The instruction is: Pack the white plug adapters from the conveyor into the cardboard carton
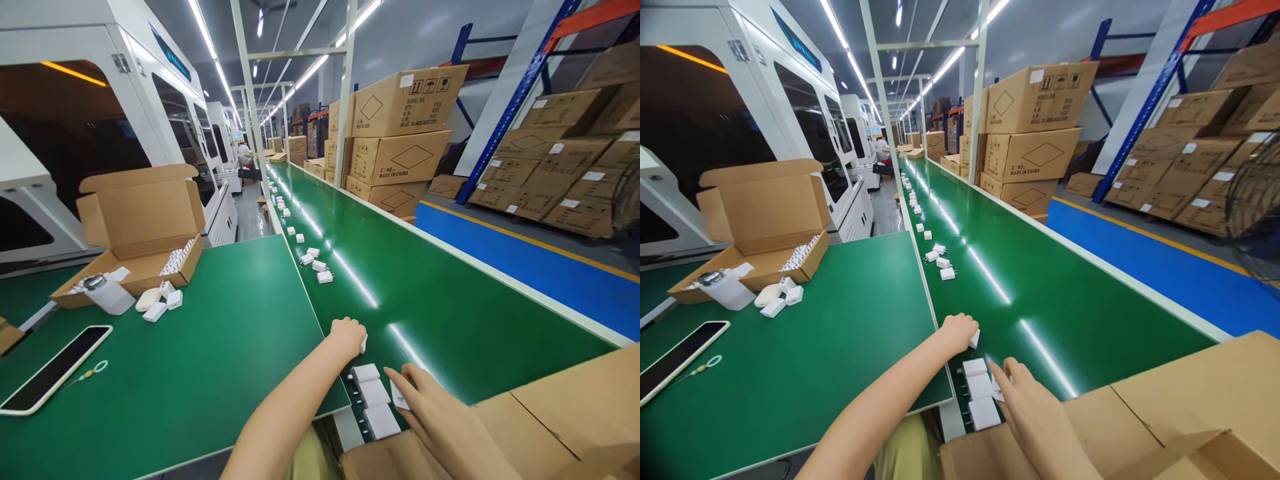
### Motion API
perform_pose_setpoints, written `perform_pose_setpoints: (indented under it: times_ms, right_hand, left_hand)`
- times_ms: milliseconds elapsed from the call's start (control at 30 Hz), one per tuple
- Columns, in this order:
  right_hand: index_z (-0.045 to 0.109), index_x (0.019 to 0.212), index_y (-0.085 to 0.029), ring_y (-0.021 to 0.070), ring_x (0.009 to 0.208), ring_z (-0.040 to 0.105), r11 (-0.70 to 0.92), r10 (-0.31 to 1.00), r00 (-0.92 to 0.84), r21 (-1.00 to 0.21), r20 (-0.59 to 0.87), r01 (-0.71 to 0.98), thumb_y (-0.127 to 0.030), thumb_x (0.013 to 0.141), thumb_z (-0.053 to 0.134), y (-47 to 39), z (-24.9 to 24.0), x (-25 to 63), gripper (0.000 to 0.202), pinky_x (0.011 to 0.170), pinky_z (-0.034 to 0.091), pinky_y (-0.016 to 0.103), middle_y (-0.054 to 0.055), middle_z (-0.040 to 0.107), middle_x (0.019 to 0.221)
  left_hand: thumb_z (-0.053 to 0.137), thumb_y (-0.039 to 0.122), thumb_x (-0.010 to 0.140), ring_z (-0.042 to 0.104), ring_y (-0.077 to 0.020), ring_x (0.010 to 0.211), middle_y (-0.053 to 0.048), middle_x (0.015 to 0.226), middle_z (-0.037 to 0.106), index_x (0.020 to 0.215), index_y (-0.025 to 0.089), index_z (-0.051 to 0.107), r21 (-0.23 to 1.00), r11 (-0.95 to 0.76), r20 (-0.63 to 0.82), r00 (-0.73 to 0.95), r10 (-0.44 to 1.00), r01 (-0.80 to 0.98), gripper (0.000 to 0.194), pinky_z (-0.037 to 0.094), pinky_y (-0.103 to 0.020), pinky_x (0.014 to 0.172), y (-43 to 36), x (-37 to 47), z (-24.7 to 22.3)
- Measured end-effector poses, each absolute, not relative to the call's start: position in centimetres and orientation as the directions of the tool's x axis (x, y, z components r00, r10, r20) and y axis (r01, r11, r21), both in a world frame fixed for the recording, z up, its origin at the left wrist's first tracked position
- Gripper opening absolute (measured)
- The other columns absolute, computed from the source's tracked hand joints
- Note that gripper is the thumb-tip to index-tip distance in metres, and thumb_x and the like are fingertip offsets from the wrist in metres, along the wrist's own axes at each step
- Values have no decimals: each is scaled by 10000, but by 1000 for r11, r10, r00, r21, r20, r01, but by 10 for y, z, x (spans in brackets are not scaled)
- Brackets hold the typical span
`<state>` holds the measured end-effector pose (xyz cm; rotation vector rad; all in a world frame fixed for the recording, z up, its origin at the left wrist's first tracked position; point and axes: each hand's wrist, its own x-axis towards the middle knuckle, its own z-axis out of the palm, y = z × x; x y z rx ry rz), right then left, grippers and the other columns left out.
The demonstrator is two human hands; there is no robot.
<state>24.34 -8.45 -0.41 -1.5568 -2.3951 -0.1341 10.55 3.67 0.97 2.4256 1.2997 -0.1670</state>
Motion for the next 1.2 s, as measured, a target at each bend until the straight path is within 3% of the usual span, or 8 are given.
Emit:
perform_pose_setpoints:
  times_ms: [100,233,300,700,1000,1067,1133,1200]
  right_hand:
    - [540,956,-184,189,623,556,476,828,-494,134,267,869,-7,677,447,-75,-3,226,343,468,415,273,63,573,824]
    - [569,946,-157,204,682,566,504,806,-550,233,221,832,79,639,438,-57,-5,205,409,510,423,293,72,601,832]
    - [588,893,-158,217,712,570,521,802,-569,250,184,816,81,635,457,-47,-5,197,376,541,440,311,76,609,842]
    - [618,798,-164,219,779,608,548,835,-548,183,-54,816,76,606,554,-16,0,174,314,587,480,293,107,621,986]
    - [576,712,-162,305,840,587,402,907,-413,-126,-83,907,-19,620,550,-11,3,179,173,654,452,367,111,638,748]
    - [554,790,-178,269,774,601,309,939,-336,-257,-68,916,-154,715,517,-15,7,191,87,641,458,349,84,632,730]
    - [497,952,-192,213,616,598,198,967,-245,-388,-75,900,-339,828,370,-32,10,210,231,546,467,304,33,604,644]
    - [404,1101,-219,185,502,568,-34,990,-65,-656,-125,754,-493,852,243,-63,13,230,404,437,446,264,-3,579,590]
  left_hand:
    - [561,103,724,493,-242,1052,-106,1100,553,1046,161,518,356,-477,-199,564,801,803,330,428,-347,827,37,86,18]
    - [633,128,675,541,-172,956,-40,1057,581,1023,182,525,797,-356,91,484,870,489,368,434,-267,805,10,40,34]
    - [637,138,667,551,-174,938,-35,1052,588,1011,191,542,907,-300,161,414,896,295,360,438,-268,785,-14,17,42]
    - [696,194,621,571,-215,941,-73,963,637,859,186,624,946,-321,318,261,911,-30,248,441,-306,804,-78,-16,34]
    - [679,181,641,549,-208,989,-74,1000,612,904,173,611,958,-285,275,318,908,-15,272,418,-303,856,-87,-10,41]
    - [677,262,665,559,-186,919,-59,983,593,972,178,587,972,-216,166,394,904,87,330,434,-283,805,-90,-13,45]
    - [678,331,666,558,-165,847,-39,980,570,1065,202,542,955,-195,50,523,851,226,441,443,-261,746,-94,-16,47]
    - [690,369,646,555,-169,850,-29,1005,559,1140,233,485,911,-243,-35,648,761,334,552,439,-260,749,-95,-15,47]
